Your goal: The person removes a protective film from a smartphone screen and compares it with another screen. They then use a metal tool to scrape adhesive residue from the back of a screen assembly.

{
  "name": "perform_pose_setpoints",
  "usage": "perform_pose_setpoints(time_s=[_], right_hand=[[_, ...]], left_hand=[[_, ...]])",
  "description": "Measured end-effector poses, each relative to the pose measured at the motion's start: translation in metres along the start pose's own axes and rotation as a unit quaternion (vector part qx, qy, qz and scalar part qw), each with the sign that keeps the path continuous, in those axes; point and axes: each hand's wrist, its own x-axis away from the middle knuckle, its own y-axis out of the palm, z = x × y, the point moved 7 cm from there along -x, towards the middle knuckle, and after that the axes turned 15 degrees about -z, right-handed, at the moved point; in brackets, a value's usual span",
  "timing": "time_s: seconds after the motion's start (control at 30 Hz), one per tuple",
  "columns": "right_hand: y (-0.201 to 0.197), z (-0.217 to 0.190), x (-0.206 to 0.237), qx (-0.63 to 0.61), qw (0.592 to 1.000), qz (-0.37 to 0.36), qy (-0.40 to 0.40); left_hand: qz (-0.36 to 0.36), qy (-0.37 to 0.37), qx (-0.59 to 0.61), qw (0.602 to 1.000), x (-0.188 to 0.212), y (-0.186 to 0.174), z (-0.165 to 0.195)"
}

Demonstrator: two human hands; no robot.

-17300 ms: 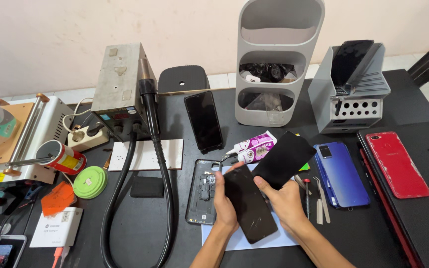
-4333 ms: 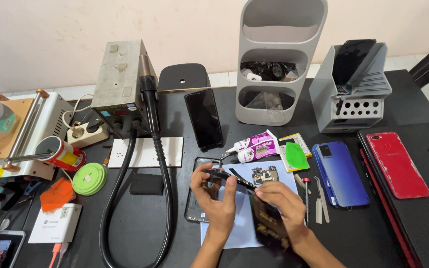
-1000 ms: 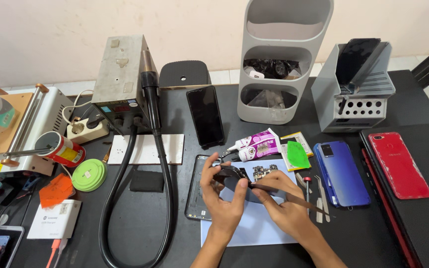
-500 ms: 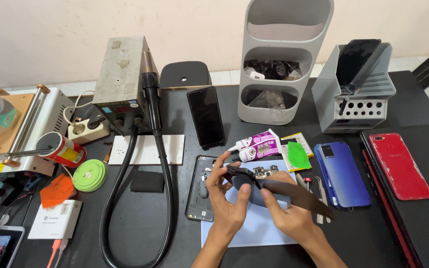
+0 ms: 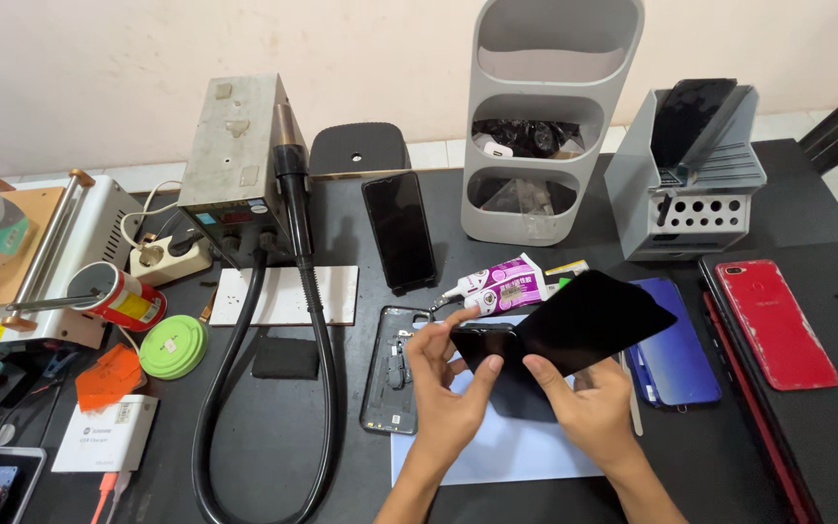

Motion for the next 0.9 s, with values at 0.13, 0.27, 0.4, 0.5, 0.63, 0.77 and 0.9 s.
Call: perform_pose_setpoints(time_s=[0.13,0.27,0.4,0.5,0.63,0.77,0.9], right_hand=[[-0.002,0.013,-0.005,-0.101,0.991,-0.006,0.085],[-0.003,0.02,-0.008,-0.143,0.98,-0.01,0.138],[-0.005,0.026,-0.007,-0.136,0.981,-0.008,0.14],[-0.009,0.02,-0.006,-0.032,0.997,-0.023,0.064],[-0.014,0.048,0.003,-0.109,0.974,-0.019,0.196],[-0.01,0.05,0.0,-0.204,0.959,-0.026,0.193],[-0.008,0.051,-0.002,-0.241,0.941,-0.007,0.239]], left_hand=[[-0.005,-0.117,0.222,0.968,-0.003,-0.002,-0.028],[-0.051,-0.166,0.177,0.969,-0.001,-0.001,-0.028],[-0.082,-0.188,0.144,0.968,-0.003,0.004,-0.023],[-0.116,-0.203,0.115,0.966,-0.003,0.008,-0.019],[-0.16,-0.211,0.179,0.948,-0.001,0.009,-0.02],[-0.205,-0.244,0.283,0.905,0.0,0.017,-0.038],[-0.227,-0.294,0.339,0.865,0.008,0.027,-0.058]])
